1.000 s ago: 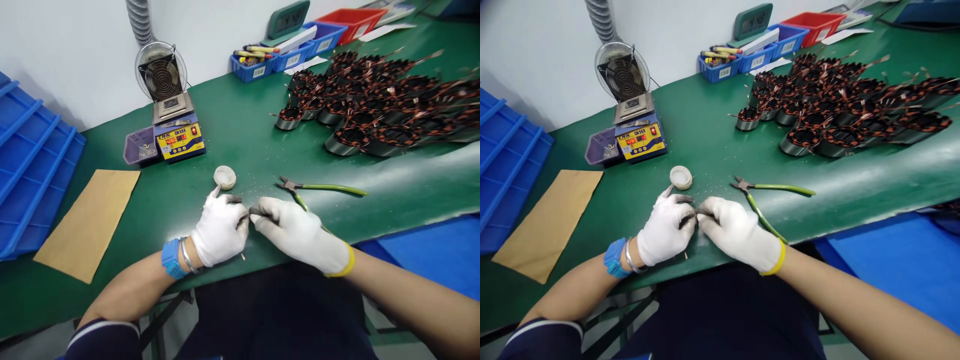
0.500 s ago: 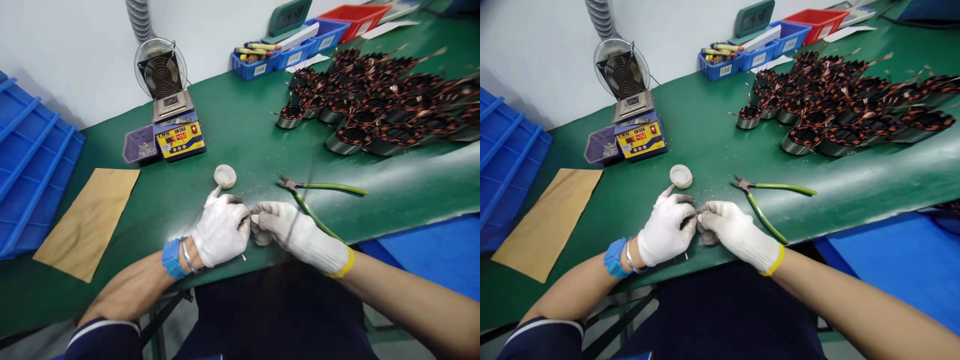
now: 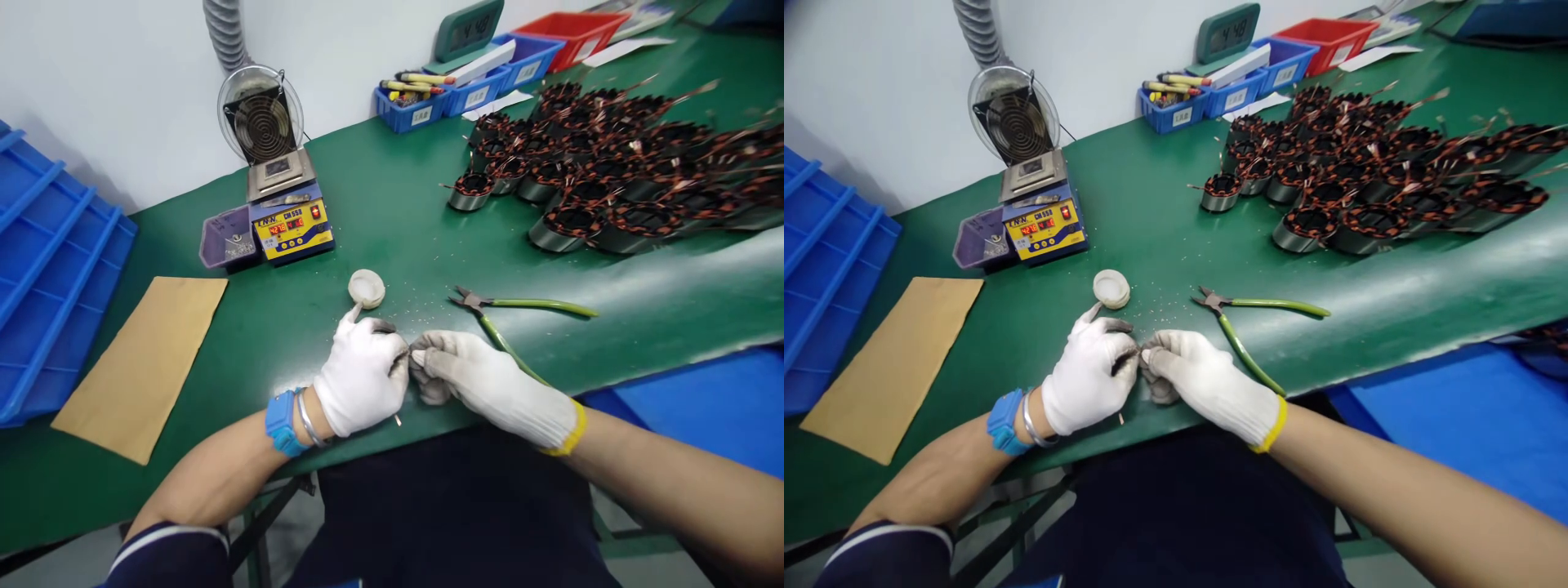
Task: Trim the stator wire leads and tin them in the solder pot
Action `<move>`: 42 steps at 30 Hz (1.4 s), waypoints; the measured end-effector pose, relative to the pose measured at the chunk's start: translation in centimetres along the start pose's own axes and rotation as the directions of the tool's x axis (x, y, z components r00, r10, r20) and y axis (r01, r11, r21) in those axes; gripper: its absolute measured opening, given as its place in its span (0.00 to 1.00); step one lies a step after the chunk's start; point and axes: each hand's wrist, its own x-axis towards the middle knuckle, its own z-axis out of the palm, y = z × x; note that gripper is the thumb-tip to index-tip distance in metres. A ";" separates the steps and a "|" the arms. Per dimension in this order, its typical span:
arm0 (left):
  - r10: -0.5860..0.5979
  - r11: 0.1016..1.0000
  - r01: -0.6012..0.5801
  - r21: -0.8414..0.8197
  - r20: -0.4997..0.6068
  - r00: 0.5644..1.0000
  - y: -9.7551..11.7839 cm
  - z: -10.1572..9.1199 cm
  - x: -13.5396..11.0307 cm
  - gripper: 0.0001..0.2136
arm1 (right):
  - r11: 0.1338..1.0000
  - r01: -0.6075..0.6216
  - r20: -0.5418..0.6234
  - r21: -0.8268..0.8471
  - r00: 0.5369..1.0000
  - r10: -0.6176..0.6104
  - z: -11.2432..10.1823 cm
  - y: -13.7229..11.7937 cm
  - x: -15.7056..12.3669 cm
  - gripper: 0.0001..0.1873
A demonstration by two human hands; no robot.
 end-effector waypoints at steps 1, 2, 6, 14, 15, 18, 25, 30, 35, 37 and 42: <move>0.001 1.000 -0.001 0.000 0.005 1.000 0.0 0.0 0.0 0.07 | 0.995 0.042 -0.047 -0.090 0.998 -0.047 -0.1 0.1 -0.1 0.12; 0.002 1.000 -0.002 0.000 0.013 1.000 0.0 0.1 0.0 0.07 | 0.961 0.126 -0.103 -0.248 0.982 -0.155 -0.4 0.2 -0.2 0.11; 0.005 1.000 -0.005 -0.009 0.007 1.000 -0.1 0.1 0.0 0.07 | 0.552 0.382 -0.016 -0.741 0.812 -0.584 -1.5 0.5 -0.5 0.13; 0.015 1.000 -0.015 -0.004 -0.011 1.000 0.0 0.0 0.0 0.07 | 0.999 -0.034 0.054 -0.003 0.998 0.034 -0.2 -0.3 0.0 0.14; 0.015 1.000 -0.015 -0.002 -0.013 1.000 0.0 0.0 0.0 0.07 | 0.997 0.000 0.023 -0.072 1.000 0.002 -0.4 -0.1 0.0 0.13; 0.018 1.000 -0.018 -0.001 -0.018 1.000 0.0 0.2 0.0 0.07 | 0.715 0.327 -0.060 -0.618 0.887 -0.457 -1.5 0.7 -0.1 0.11; 0.012 1.000 -0.012 0.012 -0.007 1.000 -0.1 0.3 0.0 0.06 | -0.111 0.484 0.357 -0.868 0.452 -0.817 -2.4 -0.5 0.4 0.15; 0.009 1.000 -0.010 0.028 0.022 1.000 0.1 0.1 0.1 0.06 | 0.153 0.377 0.215 -0.914 0.766 -0.606 -2.5 -0.7 0.0 0.12; -0.055 0.998 0.057 0.029 -0.072 0.996 -0.4 0.9 -0.1 0.07 | 0.574 0.016 -0.171 -0.819 0.948 -0.269 -4.0 0.1 -1.1 0.14; -0.078 0.997 0.079 0.006 -0.110 0.991 -0.5 0.8 0.0 0.05 | 0.731 -0.012 -0.157 -0.683 0.979 -0.130 -3.4 0.0 -2.0 0.12; -0.081 0.995 0.074 -0.069 -0.117 0.990 0.1 -3.8 0.5 0.08 | 0.857 0.036 -0.041 -0.514 0.997 -0.066 0.8 -0.7 -3.6 0.18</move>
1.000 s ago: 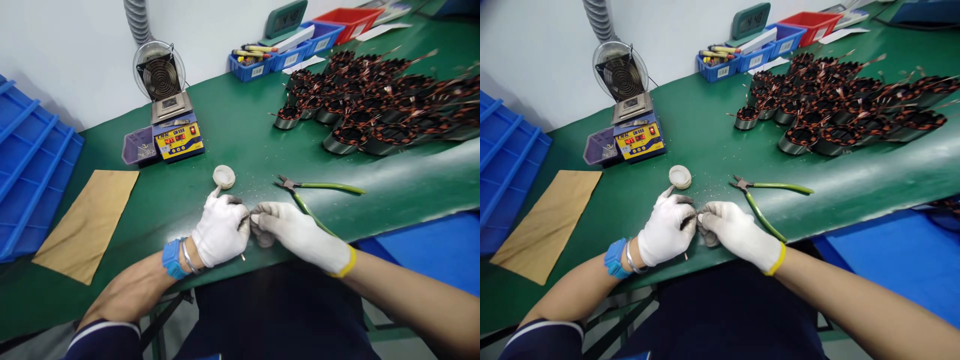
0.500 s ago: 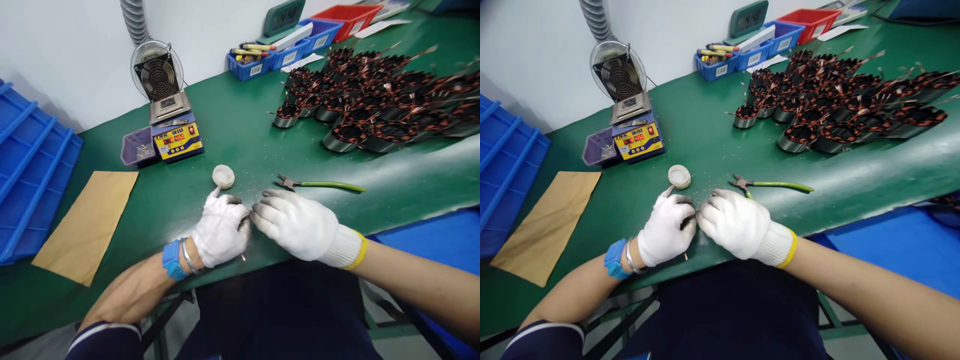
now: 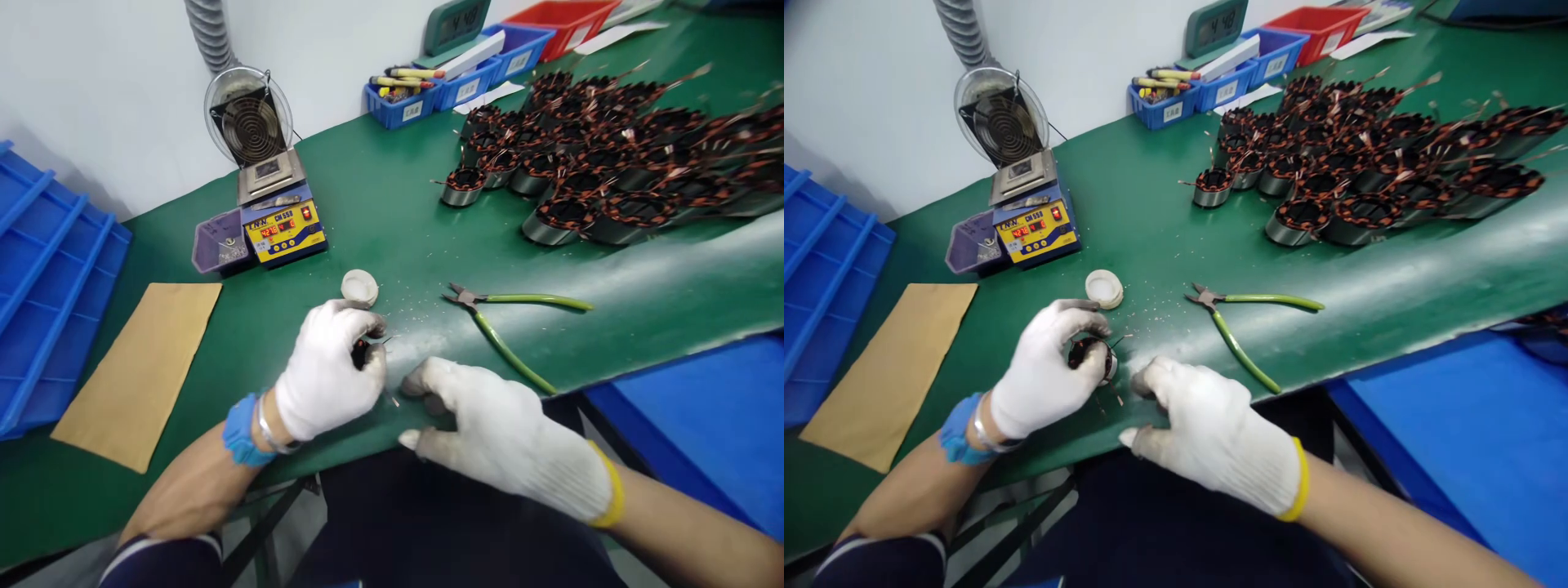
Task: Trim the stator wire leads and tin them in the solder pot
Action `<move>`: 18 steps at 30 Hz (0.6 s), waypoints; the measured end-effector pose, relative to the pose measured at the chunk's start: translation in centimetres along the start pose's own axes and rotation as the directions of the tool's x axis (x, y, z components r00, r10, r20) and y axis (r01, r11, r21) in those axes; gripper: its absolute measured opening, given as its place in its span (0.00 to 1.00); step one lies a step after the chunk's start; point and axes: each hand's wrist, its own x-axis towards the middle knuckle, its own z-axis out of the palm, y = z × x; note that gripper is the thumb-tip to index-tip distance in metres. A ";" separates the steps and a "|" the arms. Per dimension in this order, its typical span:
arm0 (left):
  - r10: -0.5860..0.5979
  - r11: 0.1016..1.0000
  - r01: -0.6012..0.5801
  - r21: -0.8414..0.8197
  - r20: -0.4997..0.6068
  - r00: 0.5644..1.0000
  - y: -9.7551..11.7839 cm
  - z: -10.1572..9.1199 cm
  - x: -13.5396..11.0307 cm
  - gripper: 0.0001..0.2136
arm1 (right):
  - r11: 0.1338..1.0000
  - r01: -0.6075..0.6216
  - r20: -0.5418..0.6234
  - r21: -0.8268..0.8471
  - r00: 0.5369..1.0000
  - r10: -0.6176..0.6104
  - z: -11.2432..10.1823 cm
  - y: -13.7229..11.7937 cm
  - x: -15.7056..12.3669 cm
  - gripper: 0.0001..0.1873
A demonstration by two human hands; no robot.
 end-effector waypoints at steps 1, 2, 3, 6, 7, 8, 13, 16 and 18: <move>0.025 0.999 -0.026 0.024 0.055 0.998 0.3 -1.2 0.2 0.08 | 1.000 0.018 -0.042 0.018 0.999 -0.017 0.6 -0.4 0.0 0.19; 0.073 0.996 -0.082 0.042 0.180 0.981 0.6 -2.2 0.3 0.08 | 0.998 0.042 -0.089 0.036 0.995 -0.038 1.2 -0.7 0.1 0.18; 0.122 0.988 -0.144 0.051 0.314 0.942 0.8 -2.9 0.3 0.08 | 0.996 0.074 -0.133 0.053 0.989 -0.067 1.6 -0.8 0.2 0.15; 0.210 0.963 -0.267 0.031 0.530 0.822 0.8 -3.1 0.1 0.09 | 0.981 0.185 -0.218 0.060 0.961 -0.168 2.2 -0.5 0.9 0.09; 0.218 0.960 -0.277 0.034 0.527 0.821 0.7 -2.5 0.0 0.08 | 0.978 0.203 -0.235 0.055 0.954 -0.185 2.2 -0.3 1.0 0.10; 0.221 0.960 -0.278 0.042 0.498 0.839 0.5 -1.8 -0.2 0.08 | 0.977 0.204 -0.250 0.056 0.951 -0.184 2.2 -0.1 1.1 0.11; 0.220 0.969 -0.243 0.031 0.329 0.918 -0.3 1.8 -0.6 0.08 | 0.977 0.040 -0.307 0.212 0.951 0.027 1.9 0.9 1.0 0.09; 0.213 0.972 -0.231 0.030 0.283 0.935 -0.3 2.5 -0.6 0.08 | 0.929 -0.009 -0.260 0.371 0.959 0.114 1.7 1.1 0.9 0.09; 0.192 0.977 -0.209 0.044 0.251 0.949 -0.1 2.7 -0.7 0.08 | 0.888 -0.024 -0.230 0.459 0.962 0.144 1.5 1.2 0.9 0.09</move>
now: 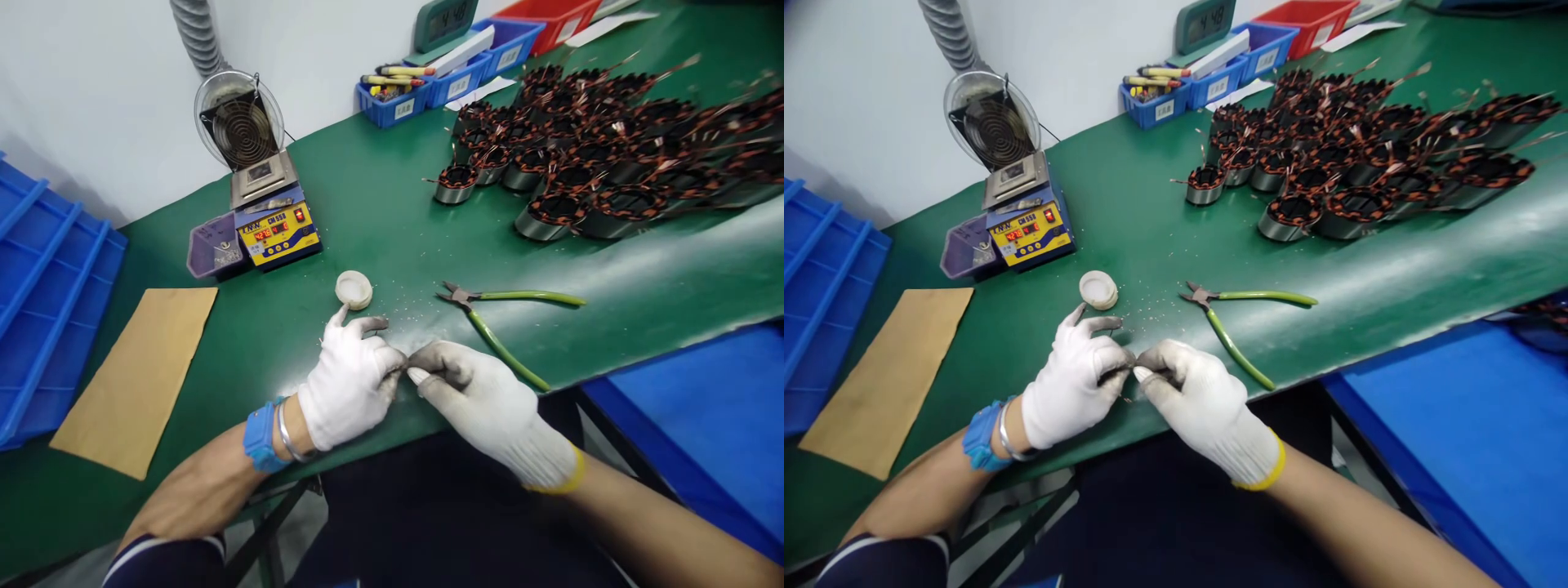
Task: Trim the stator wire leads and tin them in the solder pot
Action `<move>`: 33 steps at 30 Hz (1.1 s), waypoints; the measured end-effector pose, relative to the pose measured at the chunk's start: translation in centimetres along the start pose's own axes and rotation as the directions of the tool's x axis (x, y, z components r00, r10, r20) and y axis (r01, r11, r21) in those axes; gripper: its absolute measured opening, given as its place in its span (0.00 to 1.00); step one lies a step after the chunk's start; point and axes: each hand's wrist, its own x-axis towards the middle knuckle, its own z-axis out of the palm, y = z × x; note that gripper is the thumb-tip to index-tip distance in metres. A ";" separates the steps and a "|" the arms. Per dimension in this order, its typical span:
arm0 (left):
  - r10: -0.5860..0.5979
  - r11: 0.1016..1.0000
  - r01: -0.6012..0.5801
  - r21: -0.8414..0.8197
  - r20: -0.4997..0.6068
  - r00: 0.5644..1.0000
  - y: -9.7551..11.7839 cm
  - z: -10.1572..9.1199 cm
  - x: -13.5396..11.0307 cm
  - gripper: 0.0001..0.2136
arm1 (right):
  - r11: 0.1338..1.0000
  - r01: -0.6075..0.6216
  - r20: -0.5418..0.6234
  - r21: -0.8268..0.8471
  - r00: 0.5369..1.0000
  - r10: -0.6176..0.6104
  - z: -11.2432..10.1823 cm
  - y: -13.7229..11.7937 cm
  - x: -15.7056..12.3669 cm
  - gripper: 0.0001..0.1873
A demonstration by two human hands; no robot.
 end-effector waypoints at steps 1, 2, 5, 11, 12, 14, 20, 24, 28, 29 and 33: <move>-0.020 1.000 0.020 0.003 -0.021 1.000 0.2 0.1 0.0 0.07 | 0.999 -0.017 0.011 0.046 1.000 0.016 -0.1 0.0 0.1 0.09; -0.041 0.999 0.041 0.003 -0.042 0.998 0.3 0.2 -0.1 0.07 | 0.995 -0.032 0.025 0.097 0.999 0.029 -0.2 -0.1 0.1 0.09; -0.108 0.994 0.106 -0.016 -0.101 0.989 0.8 0.7 -0.4 0.06 | 0.969 -0.069 0.053 0.238 0.997 0.058 -0.2 -0.2 0.2 0.08; -0.184 0.981 0.177 -0.075 -0.101 0.978 1.0 1.0 -0.6 0.05 | 0.964 -0.038 -0.007 0.264 0.999 0.041 0.3 -0.3 0.3 0.07; -0.194 0.979 0.186 -0.084 -0.108 0.975 0.9 1.0 -0.5 0.05 | 0.970 -0.032 -0.016 0.242 0.999 0.037 0.3 -0.4 0.2 0.07; -0.215 0.974 0.203 -0.103 -0.120 0.969 0.9 1.0 -0.4 0.05 | 0.981 -0.028 -0.020 0.190 0.999 0.032 0.5 -0.5 0.0 0.06; -0.231 0.970 0.218 -0.107 -0.124 0.965 0.7 1.0 -0.2 0.04 | 0.958 -0.061 -0.058 0.279 0.995 0.080 0.6 -0.3 0.3 0.09; -0.242 0.968 0.231 -0.096 -0.123 0.962 0.7 1.1 -0.3 0.04 | 0.957 -0.046 -0.038 0.286 0.998 0.059 0.6 -0.3 0.8 0.08; -0.241 0.968 0.229 -0.100 -0.130 0.962 0.7 1.1 -0.3 0.04 | 0.982 -0.049 -0.027 0.183 0.998 0.055 0.8 -0.2 0.1 0.08; -0.245 0.967 0.234 -0.101 -0.123 0.962 0.8 1.0 -0.2 0.04 | 0.990 -0.033 -0.031 0.140 0.999 0.038 0.8 -0.1 -0.1 0.08; -0.264 0.962 0.255 -0.097 -0.094 0.960 0.8 0.9 -0.2 0.04 | 0.998 0.032 -0.128 0.056 0.991 -0.025 0.7 0.4 -0.4 0.07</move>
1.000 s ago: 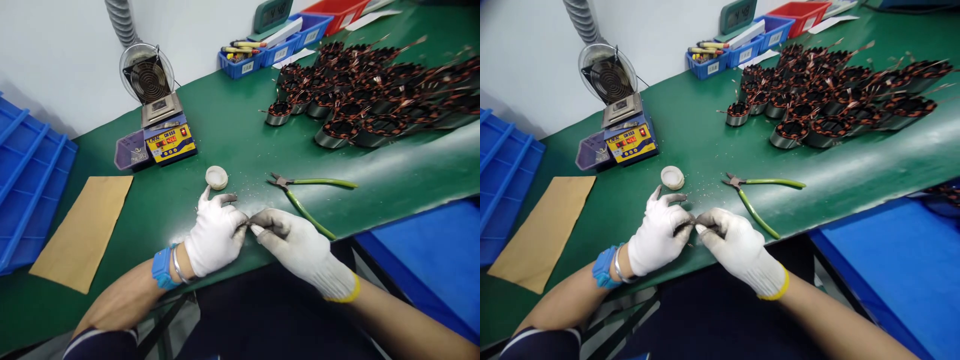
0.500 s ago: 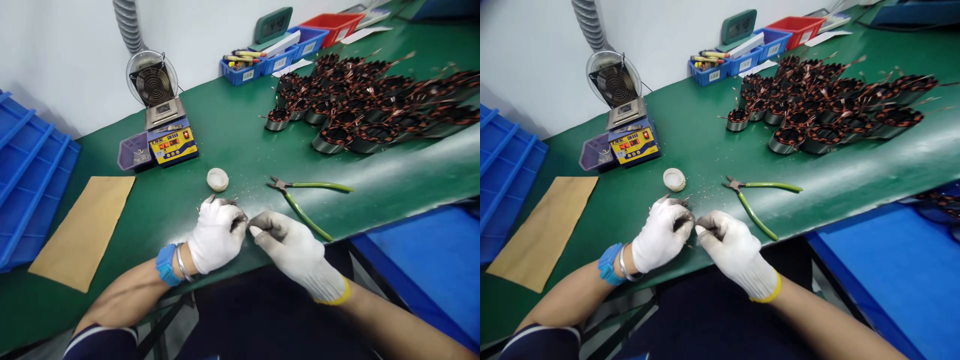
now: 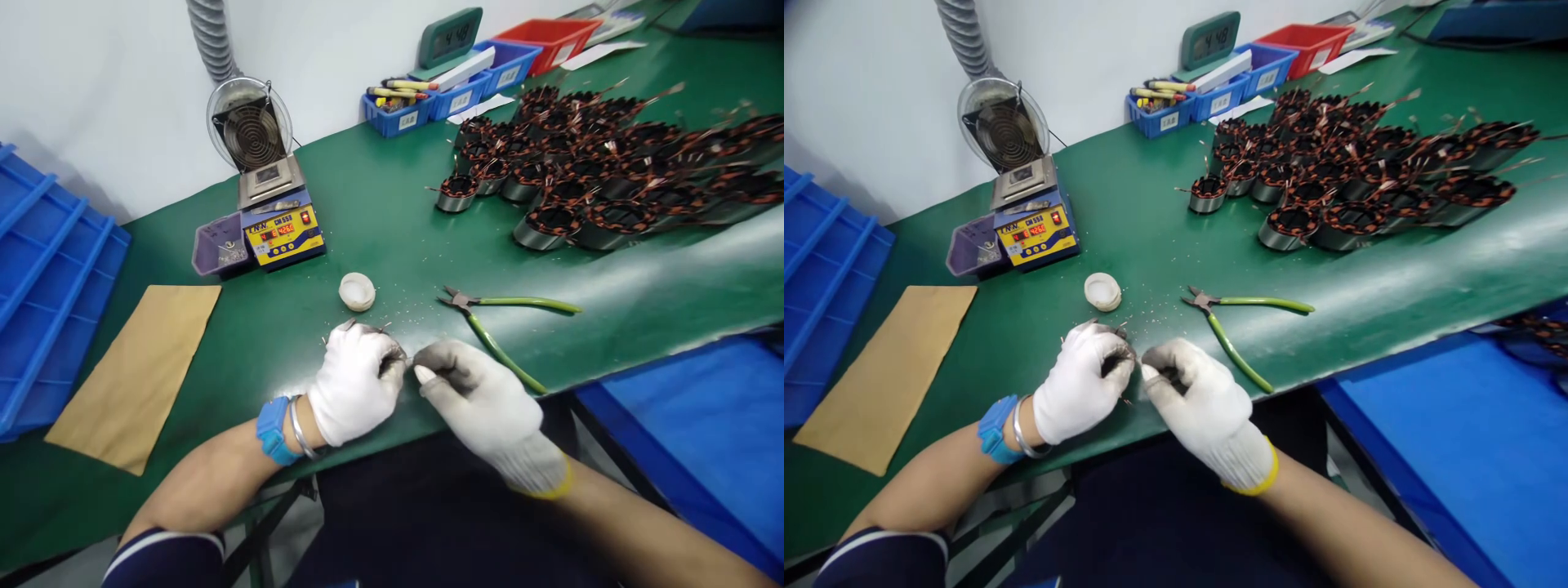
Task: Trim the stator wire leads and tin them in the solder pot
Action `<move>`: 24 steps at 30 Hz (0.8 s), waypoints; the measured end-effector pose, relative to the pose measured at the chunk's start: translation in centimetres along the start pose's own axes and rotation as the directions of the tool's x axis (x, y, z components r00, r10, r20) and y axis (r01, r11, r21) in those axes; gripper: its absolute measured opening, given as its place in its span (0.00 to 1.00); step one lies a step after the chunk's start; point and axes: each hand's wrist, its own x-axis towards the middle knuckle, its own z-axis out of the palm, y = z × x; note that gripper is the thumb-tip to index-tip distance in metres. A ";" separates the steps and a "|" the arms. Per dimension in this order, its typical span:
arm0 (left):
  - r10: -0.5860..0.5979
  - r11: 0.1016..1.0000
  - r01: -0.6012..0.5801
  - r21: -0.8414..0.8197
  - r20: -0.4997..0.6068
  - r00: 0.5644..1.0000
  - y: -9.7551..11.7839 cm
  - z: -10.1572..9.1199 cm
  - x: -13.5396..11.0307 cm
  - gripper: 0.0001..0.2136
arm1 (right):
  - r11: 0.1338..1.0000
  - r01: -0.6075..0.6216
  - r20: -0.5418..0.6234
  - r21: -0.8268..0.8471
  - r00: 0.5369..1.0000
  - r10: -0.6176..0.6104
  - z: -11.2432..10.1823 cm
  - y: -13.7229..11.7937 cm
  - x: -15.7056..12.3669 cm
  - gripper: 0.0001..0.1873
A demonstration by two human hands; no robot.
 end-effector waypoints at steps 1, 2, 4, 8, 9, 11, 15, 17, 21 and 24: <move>-0.001 1.000 0.001 0.001 -0.001 1.000 0.0 0.0 0.0 0.04 | 1.000 -0.006 -0.023 0.011 1.000 0.006 0.0 0.1 0.1 0.08; 0.002 1.000 -0.002 0.005 -0.010 1.000 0.0 0.0 0.0 0.04 | 1.000 -0.009 -0.032 0.020 0.999 0.010 0.0 0.1 0.3 0.09; 0.006 1.000 -0.005 0.010 -0.026 1.000 0.0 0.1 -0.1 0.04 | 1.000 -0.001 -0.014 0.008 1.000 0.001 0.2 0.0 0.5 0.08; 0.034 0.999 -0.034 0.007 -0.067 0.997 -0.1 0.3 -0.1 0.05 | 0.996 0.016 -0.020 -0.085 1.000 -0.018 0.4 -0.3 0.2 0.07; 0.039 0.999 -0.039 0.007 -0.068 0.997 -0.1 0.3 -0.1 0.05 | 0.992 0.030 -0.031 -0.123 0.999 -0.034 0.3 -0.4 0.0 0.07; 0.039 0.999 -0.039 0.008 -0.060 0.997 -0.1 0.3 -0.2 0.04 | 0.973 0.117 -0.003 -0.200 0.993 -0.120 0.0 -0.3 -0.3 0.07; 0.036 0.999 -0.036 0.005 -0.055 0.998 -0.1 0.3 -0.2 0.04 | 0.841 0.427 0.076 -0.331 0.901 -0.428 -1.0 0.6 -0.1 0.09; 0.049 0.999 -0.048 0.010 -0.065 0.997 -0.2 0.3 -0.2 0.04 | 0.702 0.572 0.096 -0.424 0.799 -0.593 -1.4 0.9 0.5 0.10; 0.085 0.996 -0.083 0.023 -0.087 0.993 -0.3 0.4 -0.1 0.05 | 0.525 0.665 0.231 -0.532 0.710 -0.665 -1.7 0.3 1.6 0.13; 0.109 0.994 -0.107 0.033 -0.074 0.991 -0.2 0.3 -0.2 0.05 | 0.793 0.413 0.241 -0.447 0.910 -0.338 -1.4 -0.9 1.9 0.12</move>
